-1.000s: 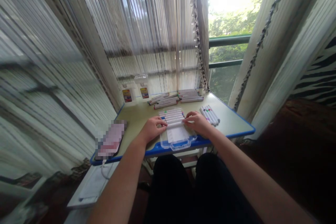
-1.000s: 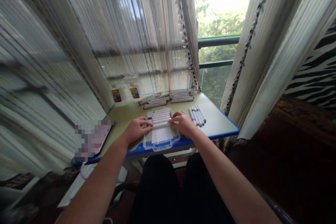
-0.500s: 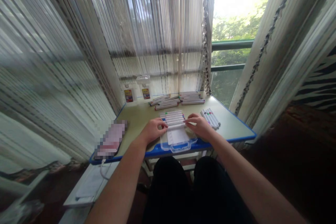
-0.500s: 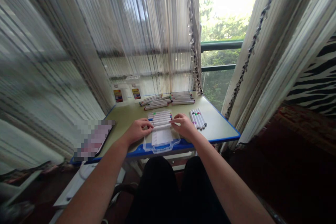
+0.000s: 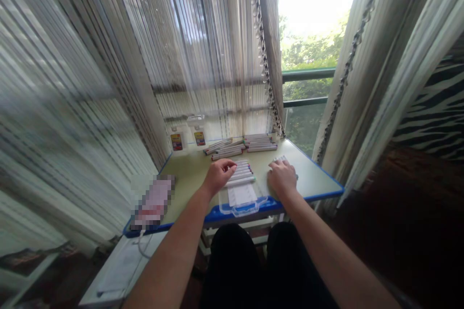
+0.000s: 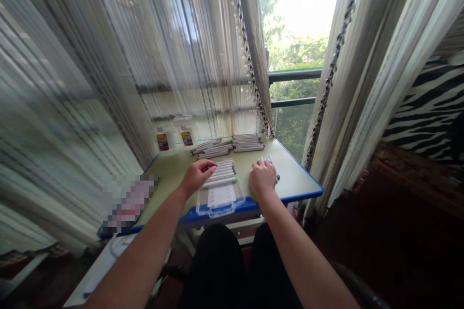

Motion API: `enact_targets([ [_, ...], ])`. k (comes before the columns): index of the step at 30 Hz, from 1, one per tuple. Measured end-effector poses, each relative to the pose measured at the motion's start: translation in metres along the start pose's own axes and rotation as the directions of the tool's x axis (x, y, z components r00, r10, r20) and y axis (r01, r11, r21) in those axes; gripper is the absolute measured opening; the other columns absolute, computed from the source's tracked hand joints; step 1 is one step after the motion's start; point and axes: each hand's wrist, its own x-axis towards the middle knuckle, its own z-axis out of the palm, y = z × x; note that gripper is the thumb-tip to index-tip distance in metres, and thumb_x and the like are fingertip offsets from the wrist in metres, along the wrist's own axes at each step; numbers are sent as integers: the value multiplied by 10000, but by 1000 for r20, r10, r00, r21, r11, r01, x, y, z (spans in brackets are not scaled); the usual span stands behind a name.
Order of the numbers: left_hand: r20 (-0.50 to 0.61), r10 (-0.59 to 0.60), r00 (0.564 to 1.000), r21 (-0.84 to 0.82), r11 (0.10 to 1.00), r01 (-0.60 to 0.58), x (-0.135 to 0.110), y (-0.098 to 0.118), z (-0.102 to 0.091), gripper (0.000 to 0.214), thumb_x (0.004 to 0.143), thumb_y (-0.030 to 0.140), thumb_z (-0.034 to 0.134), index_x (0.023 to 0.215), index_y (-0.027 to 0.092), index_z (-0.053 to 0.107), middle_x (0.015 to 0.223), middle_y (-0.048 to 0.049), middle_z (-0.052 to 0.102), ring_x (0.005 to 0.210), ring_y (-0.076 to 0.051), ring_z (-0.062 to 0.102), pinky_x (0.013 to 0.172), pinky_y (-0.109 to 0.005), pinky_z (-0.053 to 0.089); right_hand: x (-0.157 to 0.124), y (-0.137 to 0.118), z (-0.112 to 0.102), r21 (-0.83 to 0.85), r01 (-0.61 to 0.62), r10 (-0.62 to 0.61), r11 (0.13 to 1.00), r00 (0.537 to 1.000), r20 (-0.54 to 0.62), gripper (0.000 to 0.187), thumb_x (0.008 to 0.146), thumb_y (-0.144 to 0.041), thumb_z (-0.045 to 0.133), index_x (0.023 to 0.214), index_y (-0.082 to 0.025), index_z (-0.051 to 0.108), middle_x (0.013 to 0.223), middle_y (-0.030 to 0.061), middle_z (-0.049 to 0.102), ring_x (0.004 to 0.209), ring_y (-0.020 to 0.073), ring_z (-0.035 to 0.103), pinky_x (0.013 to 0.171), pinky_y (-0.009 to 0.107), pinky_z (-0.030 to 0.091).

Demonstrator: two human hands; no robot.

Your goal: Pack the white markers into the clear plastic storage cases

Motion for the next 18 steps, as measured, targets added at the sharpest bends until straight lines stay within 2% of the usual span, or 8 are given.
enact_targets([
  [4, -110, -30, 993, 85, 996, 39, -9, -9, 1, 202, 754, 283, 546, 862, 170, 674, 675, -11, 636, 590, -125, 544, 608, -241, 450, -3, -3, -5, -31, -59, 58, 998, 998, -35, 201, 808, -194, 509, 914, -173, 678, 937, 146, 645, 963, 298, 487, 776, 399, 343],
  [7, -163, -34, 986, 166, 984, 62, -17, -15, -1, 221, 753, 272, 551, 919, 177, 663, 687, -9, 638, 605, -131, 561, 643, -247, 454, -5, -4, -6, -14, 25, -25, 1000, 1000, -5, 228, 815, -169, 490, 951, -207, 668, 949, 113, 659, 958, 279, 494, 792, 395, 343],
  [9, -188, -41, 981, 176, 981, 75, -19, -16, -2, 227, 763, 275, 545, 936, 180, 658, 692, -10, 640, 612, -134, 568, 651, -248, 455, -6, -4, -5, -1, 50, -50, 999, 999, -10, 197, 813, -200, 510, 929, -203, 670, 953, 122, 661, 967, 285, 499, 797, 397, 347],
  [13, -182, -73, 981, 162, 981, 103, -18, -18, 1, 203, 761, 259, 547, 898, 170, 667, 679, -17, 641, 608, -134, 569, 641, -248, 454, -7, -2, -2, 68, 64, -61, 996, 997, -51, 165, 820, -185, 522, 864, -137, 674, 834, 176, 664, 926, 306, 529, 784, 408, 359],
  [16, -152, -88, 984, 110, 988, 105, -17, -18, 4, 200, 757, 274, 556, 860, 158, 683, 665, -20, 639, 593, -127, 555, 619, -245, 450, -5, -1, -1, 144, 138, -122, 980, 986, -110, 236, 860, -172, 482, 1032, -127, 637, 898, 153, 677, 906, 274, 553, 833, 394, 377],
  [18, -124, -91, 988, 25, 995, 94, -18, -18, 4, 256, 759, 334, 572, 891, 150, 691, 676, -23, 642, 594, -125, 551, 599, -240, 450, -5, -2, -1, 220, 248, -215, 944, 963, -161, 267, 882, -207, 473, 1106, -146, 605, 967, 127, 675, 924, 261, 561, 866, 385, 399],
])
